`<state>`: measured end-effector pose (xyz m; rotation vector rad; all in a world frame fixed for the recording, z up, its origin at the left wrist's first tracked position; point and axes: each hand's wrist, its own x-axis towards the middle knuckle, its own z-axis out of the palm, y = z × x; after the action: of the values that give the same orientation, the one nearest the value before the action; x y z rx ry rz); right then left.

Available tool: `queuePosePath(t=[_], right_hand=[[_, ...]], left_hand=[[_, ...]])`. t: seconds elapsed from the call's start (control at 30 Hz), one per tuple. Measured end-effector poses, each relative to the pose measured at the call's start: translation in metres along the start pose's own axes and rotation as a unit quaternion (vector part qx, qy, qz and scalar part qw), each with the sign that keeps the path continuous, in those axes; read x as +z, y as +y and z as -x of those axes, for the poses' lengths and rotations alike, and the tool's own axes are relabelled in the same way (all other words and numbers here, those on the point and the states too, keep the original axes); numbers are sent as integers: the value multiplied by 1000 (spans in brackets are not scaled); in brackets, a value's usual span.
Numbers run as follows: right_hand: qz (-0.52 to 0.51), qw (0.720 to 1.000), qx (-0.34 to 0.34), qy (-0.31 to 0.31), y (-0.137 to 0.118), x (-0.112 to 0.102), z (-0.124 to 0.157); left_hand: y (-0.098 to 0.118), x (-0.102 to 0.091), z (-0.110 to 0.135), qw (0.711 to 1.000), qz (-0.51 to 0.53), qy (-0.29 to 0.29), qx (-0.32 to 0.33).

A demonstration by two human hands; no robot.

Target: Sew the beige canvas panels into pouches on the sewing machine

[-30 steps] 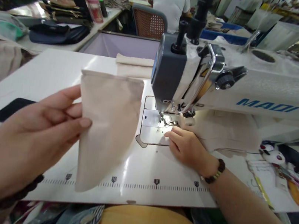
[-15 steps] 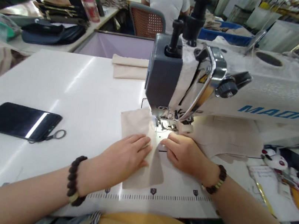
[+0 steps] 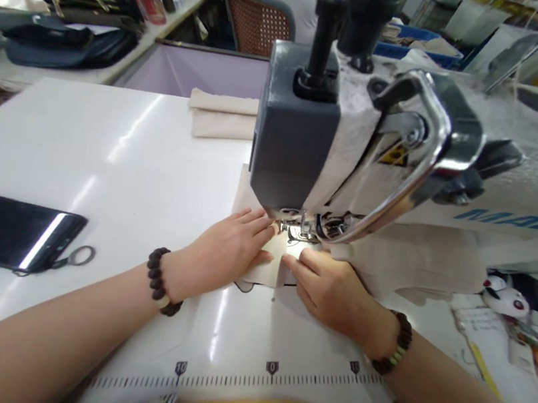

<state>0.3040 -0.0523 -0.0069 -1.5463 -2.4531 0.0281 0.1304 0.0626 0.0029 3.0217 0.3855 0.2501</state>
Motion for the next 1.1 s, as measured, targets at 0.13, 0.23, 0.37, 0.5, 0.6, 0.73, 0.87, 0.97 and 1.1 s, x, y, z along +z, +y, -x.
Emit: queuePosePath(t=[0.13, 0.23, 0.37, 0.5, 0.6, 0.73, 0.87, 0.97, 1.1], right_hand=[[5, 1000, 7, 16, 0, 2, -1], [6, 1000, 14, 16, 0, 3, -2], [7, 1000, 24, 13, -1, 3, -3], [7, 999, 31, 10, -2, 5, -4], [14, 999, 30, 15, -2, 6, -5], [21, 999, 32, 22, -2, 5, -5], [19, 999, 39, 6, -4, 4, -5], [20, 999, 44, -1, -4, 4, -6], [22, 999, 37, 15, -3, 5, -4]], left_hand=[[-2, 3, -1, 1000, 4, 10, 3], [-4, 4, -2, 1000, 5, 15, 5], [-5, 4, -2, 1000, 6, 20, 5], [-6, 5, -4, 1000, -3, 25, 4], [-8, 6, -5, 999, -5, 32, 7], [-9, 7, -4, 999, 1, 37, 11], [-8, 7, -4, 999, 7, 35, 5], [-9, 8, -6, 1000, 7, 30, -3], [-5, 5, -3, 1000, -3, 18, 0]])
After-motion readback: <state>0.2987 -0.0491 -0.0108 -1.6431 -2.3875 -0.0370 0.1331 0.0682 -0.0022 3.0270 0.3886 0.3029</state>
